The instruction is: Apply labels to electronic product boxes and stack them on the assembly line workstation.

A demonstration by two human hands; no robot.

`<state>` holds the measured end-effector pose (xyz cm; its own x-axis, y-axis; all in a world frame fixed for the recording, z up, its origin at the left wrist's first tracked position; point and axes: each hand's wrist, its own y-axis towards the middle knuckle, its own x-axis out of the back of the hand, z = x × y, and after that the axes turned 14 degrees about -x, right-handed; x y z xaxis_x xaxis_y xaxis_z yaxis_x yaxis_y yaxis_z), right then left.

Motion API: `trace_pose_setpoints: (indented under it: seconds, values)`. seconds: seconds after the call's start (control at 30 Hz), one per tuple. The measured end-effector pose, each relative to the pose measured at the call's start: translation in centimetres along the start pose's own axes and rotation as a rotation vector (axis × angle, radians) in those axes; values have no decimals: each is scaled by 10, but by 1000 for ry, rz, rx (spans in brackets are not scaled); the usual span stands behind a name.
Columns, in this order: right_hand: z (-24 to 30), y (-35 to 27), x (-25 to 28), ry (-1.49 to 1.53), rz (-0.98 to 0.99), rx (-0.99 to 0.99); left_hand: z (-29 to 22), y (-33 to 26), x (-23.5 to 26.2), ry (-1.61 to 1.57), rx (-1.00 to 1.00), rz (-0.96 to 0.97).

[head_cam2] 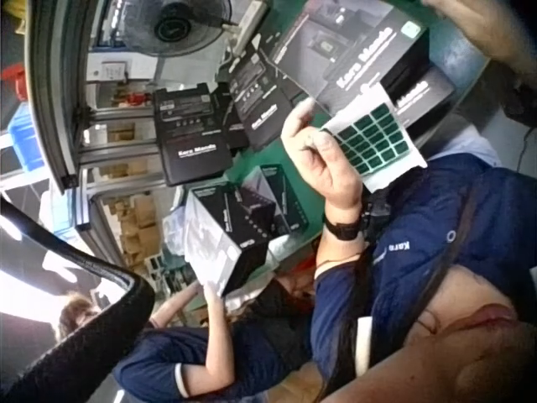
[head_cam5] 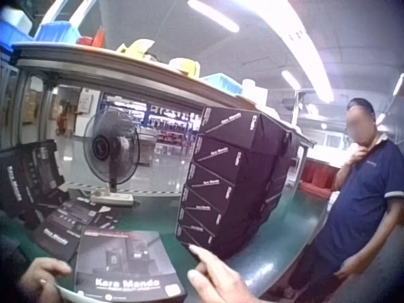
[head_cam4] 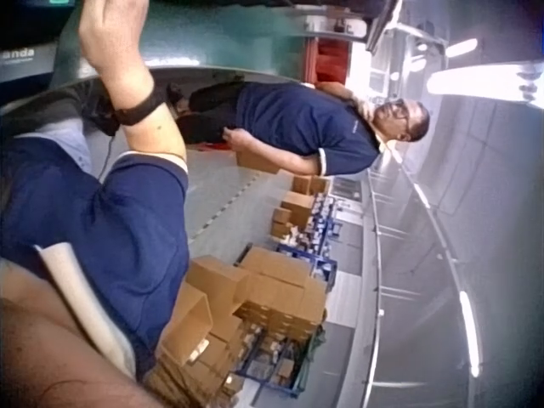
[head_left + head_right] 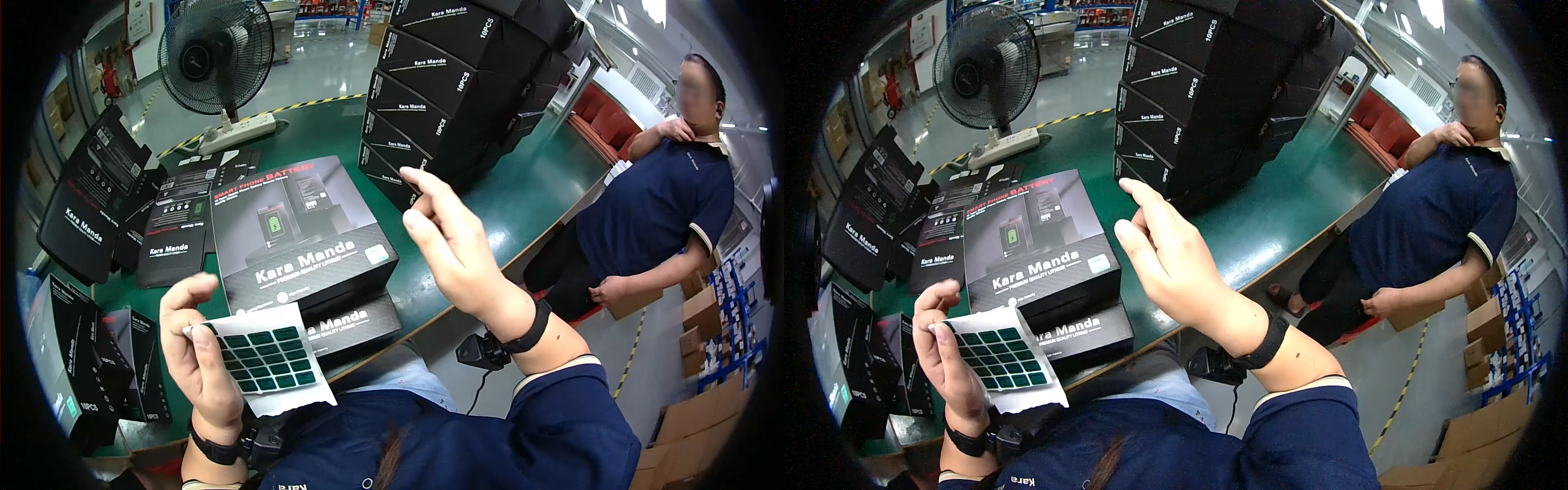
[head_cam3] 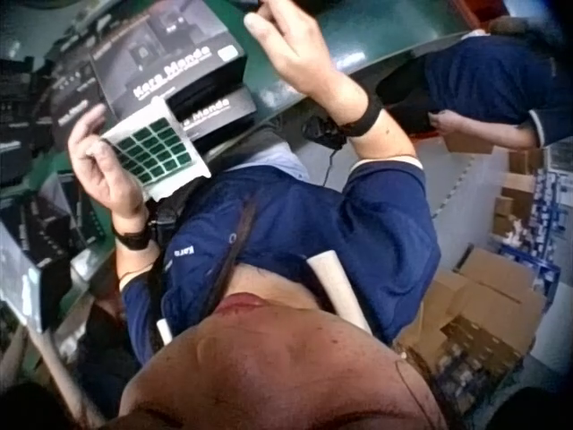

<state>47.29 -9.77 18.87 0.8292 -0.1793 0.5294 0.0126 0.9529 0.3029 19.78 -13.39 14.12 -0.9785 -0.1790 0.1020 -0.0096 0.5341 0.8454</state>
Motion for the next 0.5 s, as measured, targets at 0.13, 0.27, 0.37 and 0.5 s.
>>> trace_pose_setpoints:
  seconds: [0.13, 0.27, 0.37, 0.5]
  values:
    - [29, -21, 3, -28, 149, 464, -29, -3, 4, 17, -10, 31]
    - [44, -31, -25, -50, 206, 579, -36, -7, -4, -270, 365, 0]
    - [44, -32, -36, -75, 216, 550, -39, -8, -2, -478, 460, 35]
    - [43, -35, -38, -132, 272, 510, -41, -12, 4, -342, 370, 117]
